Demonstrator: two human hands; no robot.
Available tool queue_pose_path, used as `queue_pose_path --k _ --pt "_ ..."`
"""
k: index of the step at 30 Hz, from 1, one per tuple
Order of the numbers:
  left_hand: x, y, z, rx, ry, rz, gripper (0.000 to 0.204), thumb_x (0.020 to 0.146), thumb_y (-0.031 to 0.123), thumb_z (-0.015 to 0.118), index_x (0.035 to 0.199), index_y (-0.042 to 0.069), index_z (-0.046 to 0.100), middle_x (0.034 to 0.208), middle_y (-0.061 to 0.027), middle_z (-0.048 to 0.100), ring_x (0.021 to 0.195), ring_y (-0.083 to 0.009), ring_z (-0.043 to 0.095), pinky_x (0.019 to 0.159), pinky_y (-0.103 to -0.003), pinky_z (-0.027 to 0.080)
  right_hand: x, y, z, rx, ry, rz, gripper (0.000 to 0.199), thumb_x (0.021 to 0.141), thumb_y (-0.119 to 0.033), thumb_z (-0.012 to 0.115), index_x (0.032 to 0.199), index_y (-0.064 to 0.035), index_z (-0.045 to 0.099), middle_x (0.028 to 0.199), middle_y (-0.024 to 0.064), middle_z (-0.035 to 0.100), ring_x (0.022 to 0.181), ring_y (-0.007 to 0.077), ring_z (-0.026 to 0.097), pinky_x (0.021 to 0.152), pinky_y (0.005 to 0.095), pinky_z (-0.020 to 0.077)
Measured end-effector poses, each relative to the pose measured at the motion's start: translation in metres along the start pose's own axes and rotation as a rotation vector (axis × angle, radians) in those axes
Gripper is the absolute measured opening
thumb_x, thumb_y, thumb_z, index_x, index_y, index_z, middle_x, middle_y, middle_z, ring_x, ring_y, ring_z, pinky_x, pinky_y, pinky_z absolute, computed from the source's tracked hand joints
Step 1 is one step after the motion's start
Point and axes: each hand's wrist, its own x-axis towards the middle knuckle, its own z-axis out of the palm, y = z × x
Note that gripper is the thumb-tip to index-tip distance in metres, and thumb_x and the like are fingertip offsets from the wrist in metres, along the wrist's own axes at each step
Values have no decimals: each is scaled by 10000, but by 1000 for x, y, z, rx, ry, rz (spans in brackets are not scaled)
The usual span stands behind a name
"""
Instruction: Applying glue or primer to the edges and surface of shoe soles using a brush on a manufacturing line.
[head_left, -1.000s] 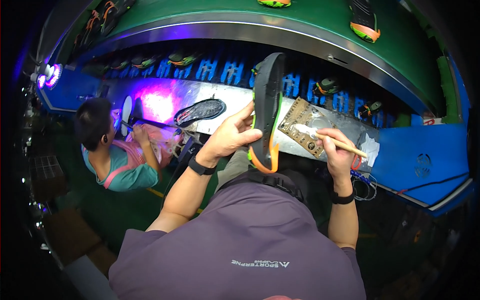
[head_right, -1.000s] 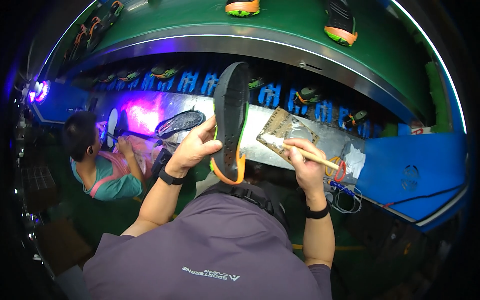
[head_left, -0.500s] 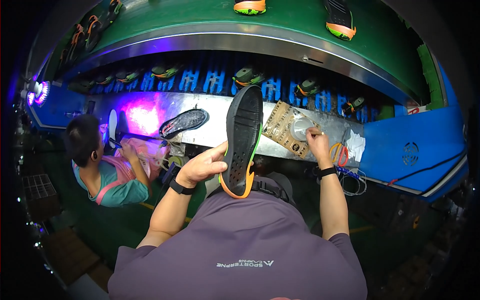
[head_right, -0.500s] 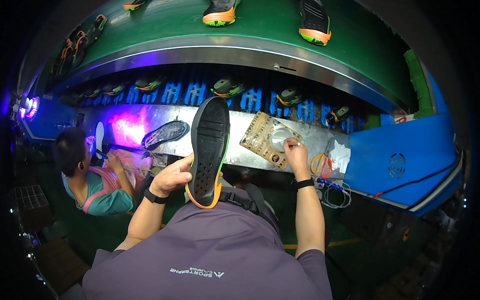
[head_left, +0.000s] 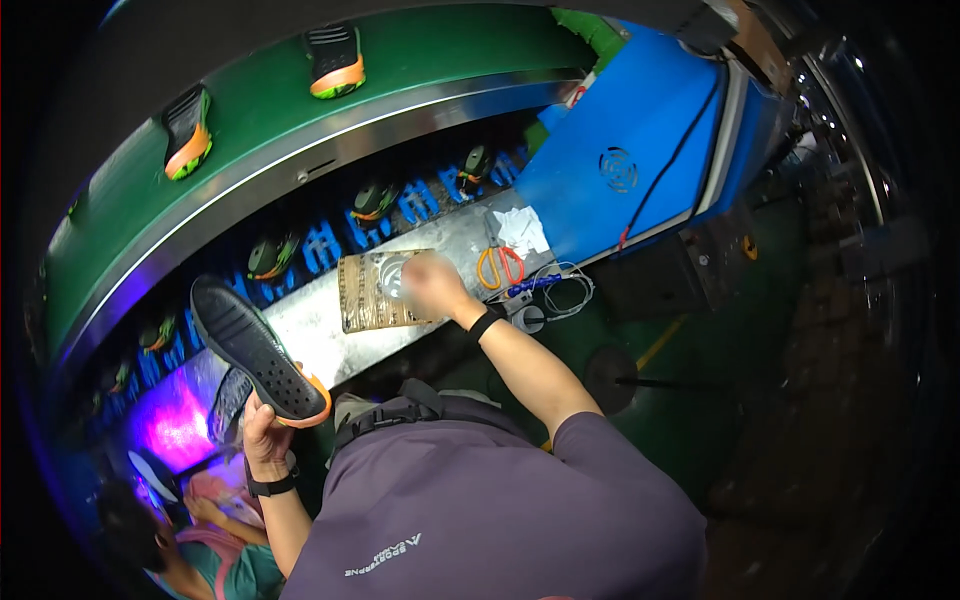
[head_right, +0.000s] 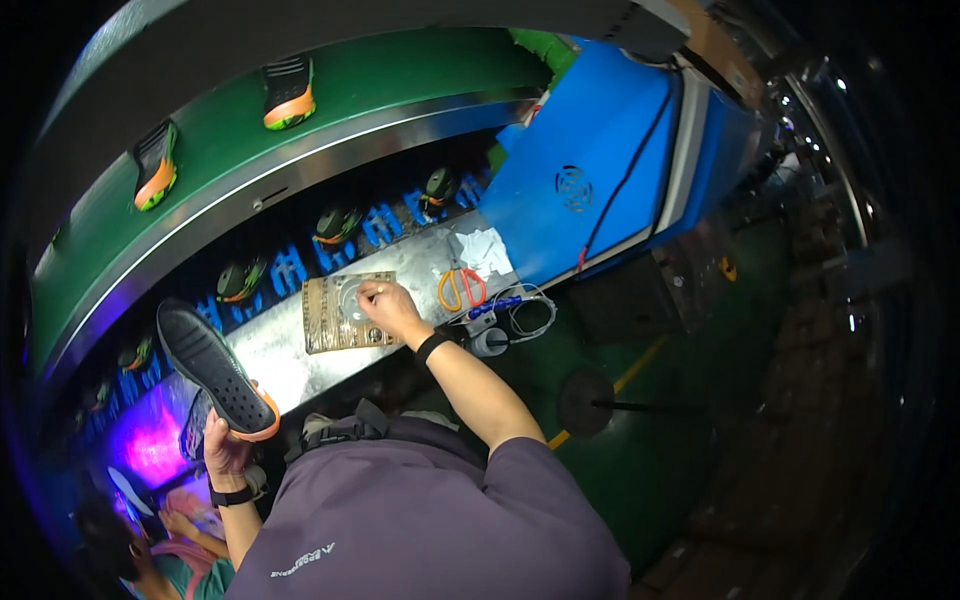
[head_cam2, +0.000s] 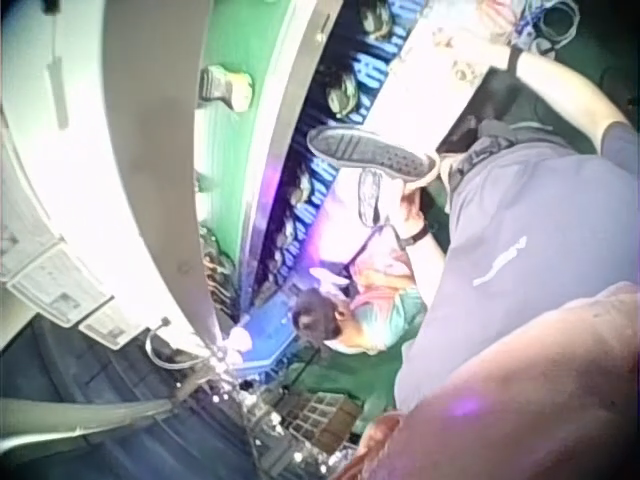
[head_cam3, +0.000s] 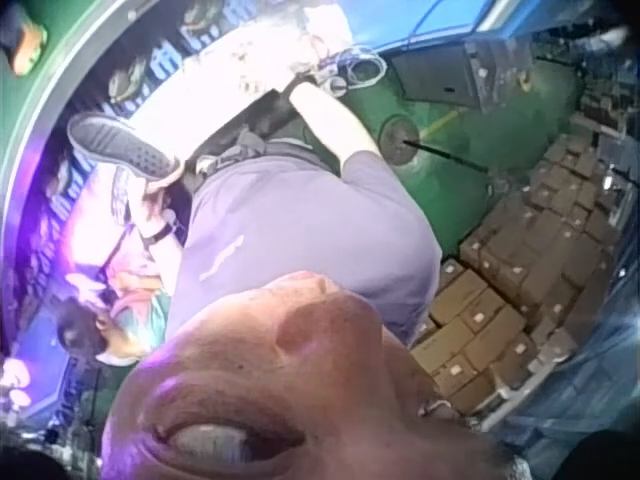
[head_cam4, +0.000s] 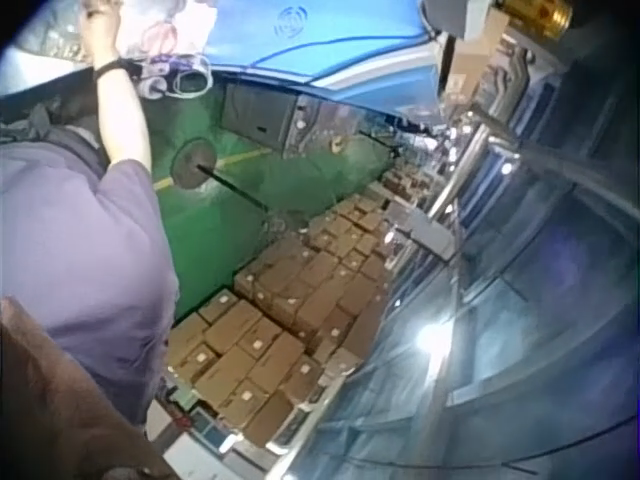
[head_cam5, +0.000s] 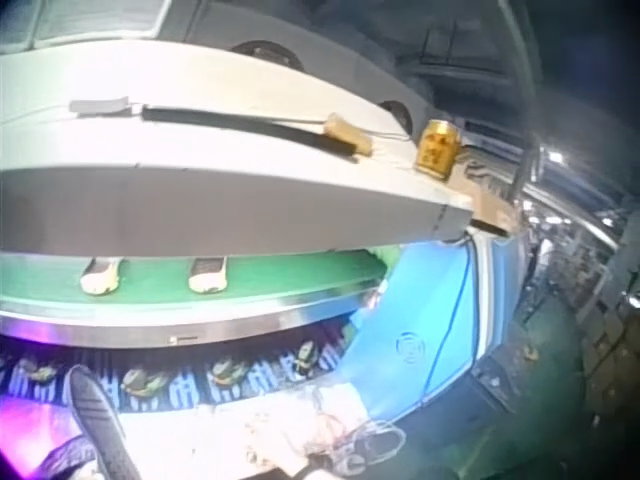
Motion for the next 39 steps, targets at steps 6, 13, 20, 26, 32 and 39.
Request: queue_pose_path --k 6,13,20,26,32,39 --pt "14 2 5 -103 10 43 728 872 241 753 1431 -90 425 1398 -255 560 1265 -328 595 1090 -437 483 -11 -11 -13 45 60 -15 210 908 -241 701 997 -57 751 895 134 752 810 302 738 734 375 578" --pt "23 2 -5 -118 -20 39 670 863 193 767 1398 -62 453 1359 -199 596 1228 -297 618 1073 -432 493 -17 -16 -20 45 55 -28 189 906 -222 703 998 -61 738 907 115 757 805 261 744 712 348 578" --pt "23 8 0 -55 -46 21 691 840 184 779 1396 -54 446 1331 -172 610 1208 -294 626 1065 -436 493 -20 -27 -25 65 33 -37 188 910 -226 681 968 -53 730 897 74 755 716 235 713 675 329 560" --pt "22 7 -4 -58 -24 12 694 834 163 769 1405 -49 436 1343 -177 600 1223 -306 617 1077 -455 486 -20 -25 -21 99 57 -34 198 902 -210 693 985 -36 738 899 100 752 721 232 711 684 327 559" --pt "23 11 5 -31 -25 21 737 823 157 777 1426 -54 410 1386 -200 566 1261 -319 589 1101 -470 465 -17 -14 -20 -6 78 -68 199 905 -193 700 1010 -30 744 903 112 756 741 228 722 697 325 566" --pt "23 12 22 -20 -27 100 742 814 153 781 1421 -65 414 1390 -210 563 1271 -324 584 1120 -471 450 -21 -24 -25 83 57 -106 188 903 -180 700 1017 -37 741 904 124 751 759 243 727 716 324 572"
